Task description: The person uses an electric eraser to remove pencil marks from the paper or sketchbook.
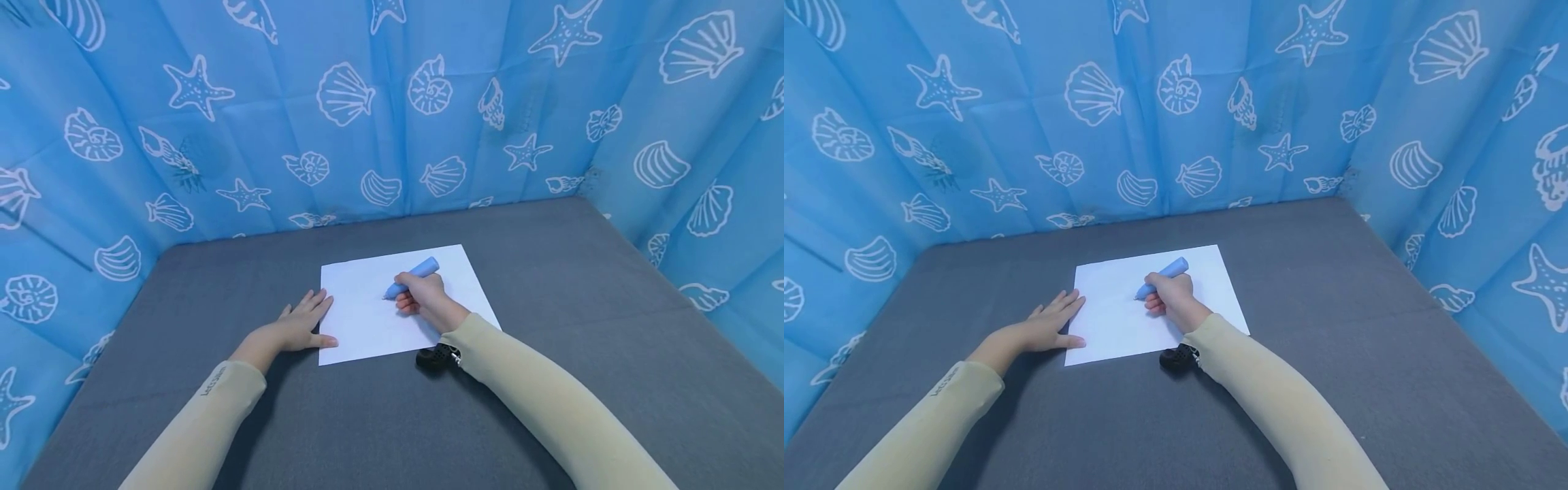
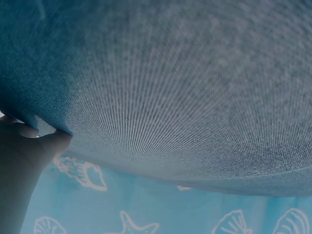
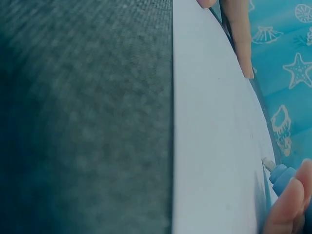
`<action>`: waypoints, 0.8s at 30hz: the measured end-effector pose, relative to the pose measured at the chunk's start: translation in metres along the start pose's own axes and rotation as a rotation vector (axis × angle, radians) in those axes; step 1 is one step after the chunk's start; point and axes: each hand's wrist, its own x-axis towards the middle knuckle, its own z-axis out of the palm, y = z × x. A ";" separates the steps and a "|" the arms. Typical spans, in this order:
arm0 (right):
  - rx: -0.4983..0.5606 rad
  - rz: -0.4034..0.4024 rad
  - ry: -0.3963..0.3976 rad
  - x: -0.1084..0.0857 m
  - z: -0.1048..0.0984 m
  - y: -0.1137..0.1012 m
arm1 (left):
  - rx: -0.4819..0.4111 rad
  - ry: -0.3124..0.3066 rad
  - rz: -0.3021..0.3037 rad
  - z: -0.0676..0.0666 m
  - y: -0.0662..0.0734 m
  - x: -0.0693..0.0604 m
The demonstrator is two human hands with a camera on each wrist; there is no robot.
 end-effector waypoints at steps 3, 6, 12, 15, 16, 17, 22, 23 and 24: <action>-0.012 0.002 0.001 -0.001 0.000 -0.001 | 0.001 0.002 -0.001 0.000 -0.001 0.001; -0.022 0.002 0.012 -0.002 -0.003 -0.001 | 0.006 0.000 -0.007 0.000 0.000 0.001; -0.016 -0.017 0.032 0.000 -0.013 -0.001 | 0.001 0.009 -0.003 -0.001 0.001 -0.001; 0.001 -0.025 0.040 0.001 -0.018 -0.001 | 0.007 0.006 -0.006 0.000 0.000 0.000; 0.004 -0.025 0.044 0.002 -0.020 -0.001 | 0.011 0.006 -0.009 0.000 0.001 0.000; 0.008 -0.027 0.047 0.002 -0.022 -0.001 | 0.013 0.007 -0.009 0.000 0.001 0.000; 0.010 -0.022 0.068 0.003 -0.031 -0.003 | 0.012 0.012 -0.021 -0.001 0.003 -0.001; 0.013 -0.020 0.073 0.003 -0.033 -0.003 | 0.011 0.011 -0.023 -0.001 0.003 0.000; 0.012 -0.016 0.078 0.003 -0.035 -0.003 | 0.010 0.012 -0.025 -0.001 0.003 0.000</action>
